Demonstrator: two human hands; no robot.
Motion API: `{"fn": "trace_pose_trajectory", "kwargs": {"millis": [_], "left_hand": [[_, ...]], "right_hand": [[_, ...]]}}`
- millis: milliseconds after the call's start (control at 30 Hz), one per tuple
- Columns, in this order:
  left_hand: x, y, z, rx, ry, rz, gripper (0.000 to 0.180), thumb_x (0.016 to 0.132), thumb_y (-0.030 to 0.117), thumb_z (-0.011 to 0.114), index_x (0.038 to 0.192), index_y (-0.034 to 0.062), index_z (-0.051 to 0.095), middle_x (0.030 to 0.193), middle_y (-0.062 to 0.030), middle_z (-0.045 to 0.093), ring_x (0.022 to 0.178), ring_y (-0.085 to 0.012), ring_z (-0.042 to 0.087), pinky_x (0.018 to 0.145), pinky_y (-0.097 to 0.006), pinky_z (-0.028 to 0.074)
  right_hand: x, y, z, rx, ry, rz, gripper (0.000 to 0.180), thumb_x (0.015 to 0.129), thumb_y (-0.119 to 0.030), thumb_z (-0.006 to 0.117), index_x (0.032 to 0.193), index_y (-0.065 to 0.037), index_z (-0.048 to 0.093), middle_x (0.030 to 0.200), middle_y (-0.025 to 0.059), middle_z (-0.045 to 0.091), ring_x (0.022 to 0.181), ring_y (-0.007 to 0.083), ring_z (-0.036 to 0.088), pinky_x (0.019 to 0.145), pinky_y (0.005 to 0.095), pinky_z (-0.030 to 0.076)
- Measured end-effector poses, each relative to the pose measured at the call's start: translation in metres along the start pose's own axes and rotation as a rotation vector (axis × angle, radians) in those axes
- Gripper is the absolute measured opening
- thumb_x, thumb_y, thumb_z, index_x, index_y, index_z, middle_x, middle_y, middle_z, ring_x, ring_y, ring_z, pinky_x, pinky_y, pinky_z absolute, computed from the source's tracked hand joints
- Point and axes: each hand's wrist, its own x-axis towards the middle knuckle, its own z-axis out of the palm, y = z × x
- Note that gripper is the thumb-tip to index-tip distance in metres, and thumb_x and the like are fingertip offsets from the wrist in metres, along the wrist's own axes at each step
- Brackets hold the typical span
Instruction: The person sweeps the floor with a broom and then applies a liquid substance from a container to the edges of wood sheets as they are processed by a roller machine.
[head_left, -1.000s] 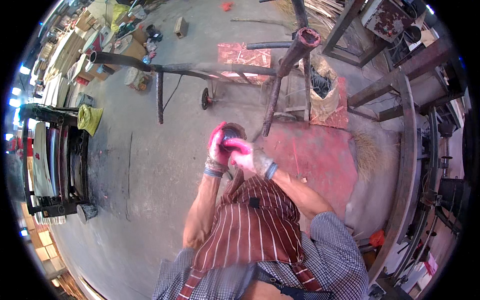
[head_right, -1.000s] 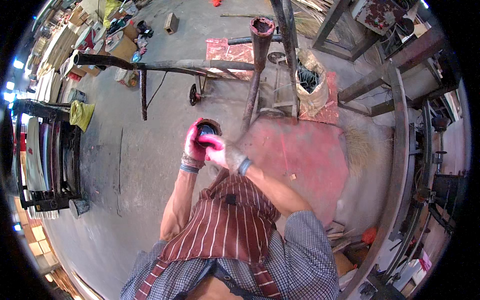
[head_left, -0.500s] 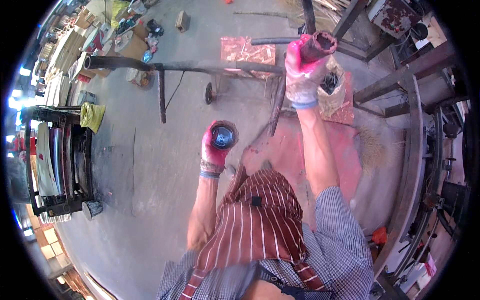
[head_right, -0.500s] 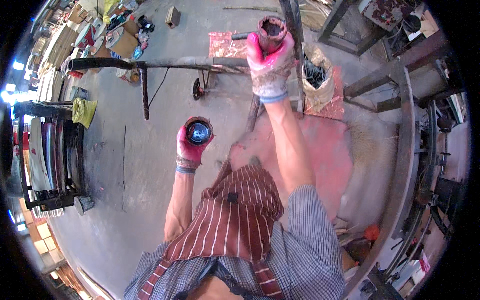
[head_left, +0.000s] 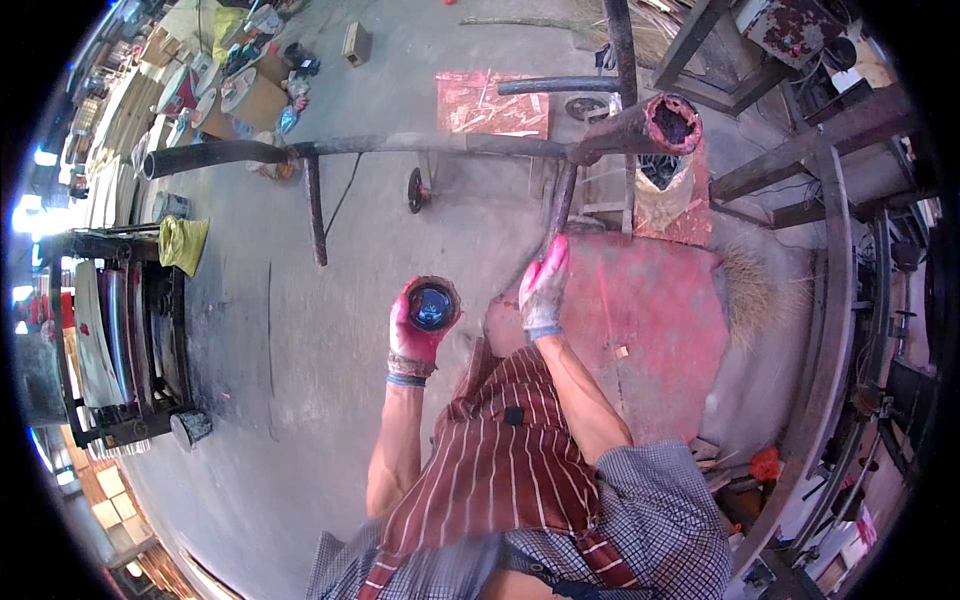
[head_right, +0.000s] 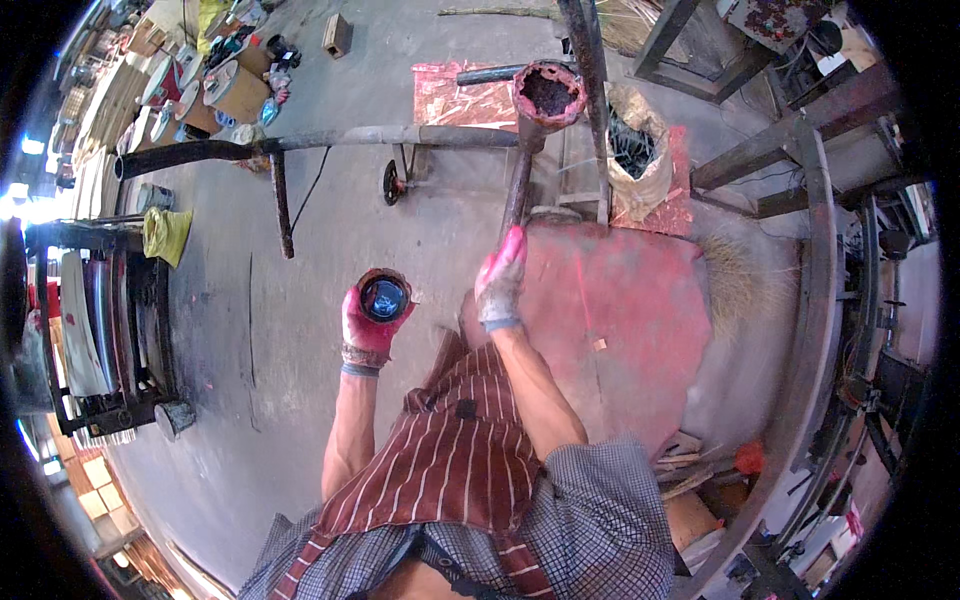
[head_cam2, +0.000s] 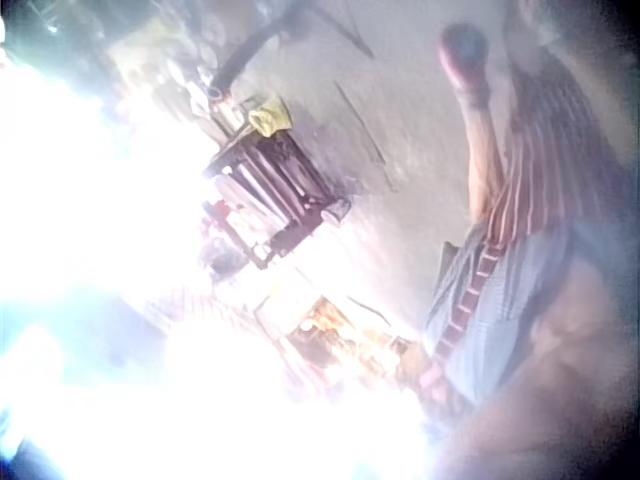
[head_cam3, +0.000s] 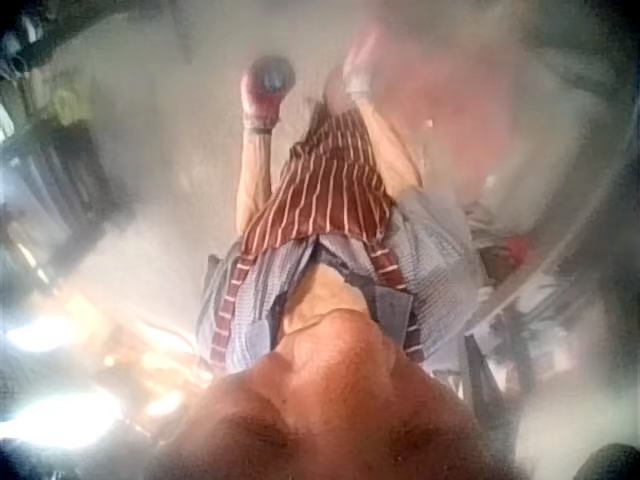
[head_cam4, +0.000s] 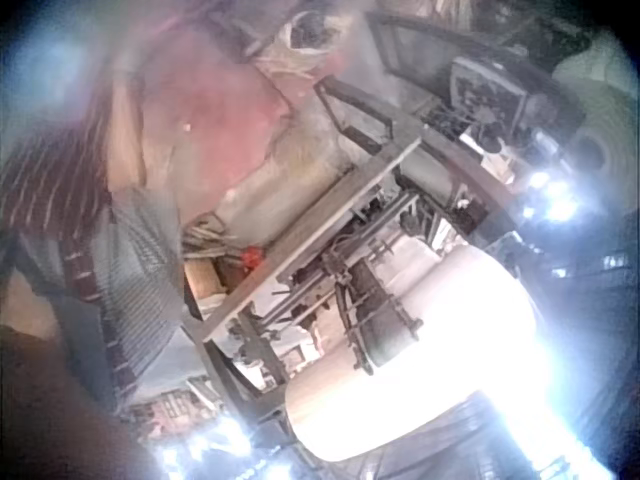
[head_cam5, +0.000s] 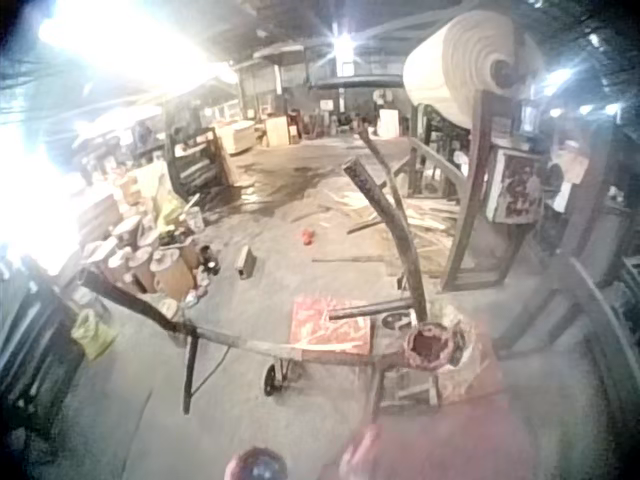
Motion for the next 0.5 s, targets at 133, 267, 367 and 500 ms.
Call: {"fn": "trace_pose_trajectory", "kwargs": {"millis": [133, 267, 367, 500], "left_hand": [[0.007, 0.002, 0.026, 0.092, -0.009, 0.010, 0.053, 0.088, 0.046, 0.060, 0.131, 0.0138, 0.053, 0.128, -0.0081, 0.058, 0.116, -0.0311, 0.058, 0.091, -0.057, 0.051], [0.003, 0.007, 0.022, 0.088, -0.030, 0.017, 0.056, 0.088, 0.045, 0.060, 0.132, 0.0120, 0.051, 0.128, -0.0088, 0.058, 0.116, -0.0308, 0.057, 0.092, -0.056, 0.050], [0.007, 0.003, 0.026, 0.153, -0.026, 0.017, 0.055, 0.090, 0.048, 0.057, 0.133, 0.0143, 0.051, 0.131, -0.0108, 0.056, 0.120, -0.0337, 0.054, 0.096, -0.058, 0.046], [0.003, -0.001, 0.005, 0.120, -0.067, -0.011, 0.054, 0.090, 0.049, 0.055, 0.133, 0.0157, 0.052, 0.131, -0.0113, 0.056, 0.121, -0.0352, 0.053, 0.098, -0.059, 0.044]], "right_hand": [[0.090, 0.011, 0.014, -0.238, 0.233, -0.089, 0.063, 0.089, -0.013, 0.056, 0.143, 0.002, 0.027, 0.141, 0.0279, 0.039, 0.127, 0.0413, 0.043, 0.105, 0.0466, 0.037], [0.150, -0.050, -0.005, -0.100, 0.012, 0.276, 0.048, 0.092, -0.028, 0.057, 0.129, 0.001, 0.047, 0.128, 0.0249, 0.054, 0.118, 0.0345, 0.053, 0.093, 0.0432, 0.046], [0.166, 0.006, -0.010, 0.278, -0.103, 0.238, 0.051, 0.095, -0.042, 0.053, 0.123, 0.001, 0.054, 0.120, 0.0201, 0.061, 0.112, 0.0276, 0.058, 0.088, 0.0387, 0.048], [0.037, 0.021, 0.001, 0.057, 0.036, 0.066, 0.059, 0.097, -0.024, 0.051, 0.144, 0.004, 0.027, 0.135, 0.0242, 0.048, 0.125, 0.0327, 0.048, 0.105, 0.0396, 0.039]]}}
